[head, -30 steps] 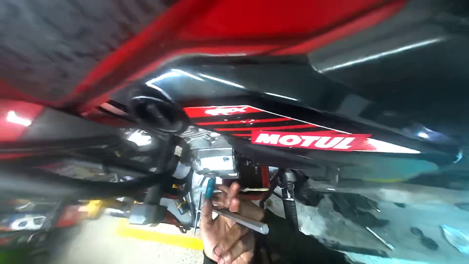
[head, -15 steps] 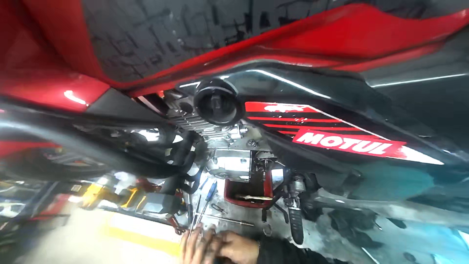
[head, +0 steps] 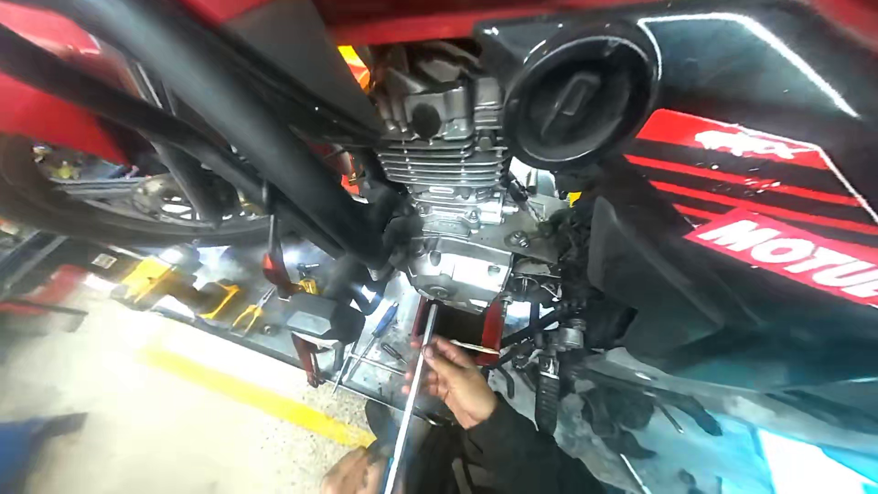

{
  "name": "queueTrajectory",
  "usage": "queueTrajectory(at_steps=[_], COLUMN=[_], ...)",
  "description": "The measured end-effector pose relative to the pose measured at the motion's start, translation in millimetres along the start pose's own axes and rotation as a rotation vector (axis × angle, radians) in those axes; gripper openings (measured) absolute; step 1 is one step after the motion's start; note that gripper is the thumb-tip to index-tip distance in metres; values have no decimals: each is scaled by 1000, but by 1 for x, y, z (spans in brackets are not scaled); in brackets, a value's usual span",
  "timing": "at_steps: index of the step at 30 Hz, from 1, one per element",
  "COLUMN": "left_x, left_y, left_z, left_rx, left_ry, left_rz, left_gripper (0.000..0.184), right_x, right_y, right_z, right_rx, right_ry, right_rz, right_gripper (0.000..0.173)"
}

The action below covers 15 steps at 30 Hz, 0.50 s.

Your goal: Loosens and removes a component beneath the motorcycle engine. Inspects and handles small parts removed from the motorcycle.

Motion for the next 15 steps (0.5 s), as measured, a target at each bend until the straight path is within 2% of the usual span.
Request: queueTrajectory(at_steps=[6, 15], left_x=[6, -17], left_y=[5, -6], left_z=[-16, -24], left_rx=[78, 298], left_ry=[130, 184], left_rz=[-79, -279], left_gripper=[23, 25], right_x=[-2, -1], right_y=[-21, -13], right_z=[-12, -16], right_rx=[6, 43], right_ry=[16, 26], right_rz=[17, -122], right_gripper=[26, 25])
Point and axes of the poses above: each hand's wrist, its own z-axis away from the middle knuckle, its own x-axis out of the palm, y = z × x, the point moved 5 cm from there along -z, towards the middle knuckle, and after that the axes turned 4 degrees about y, right-handed, at the moved point
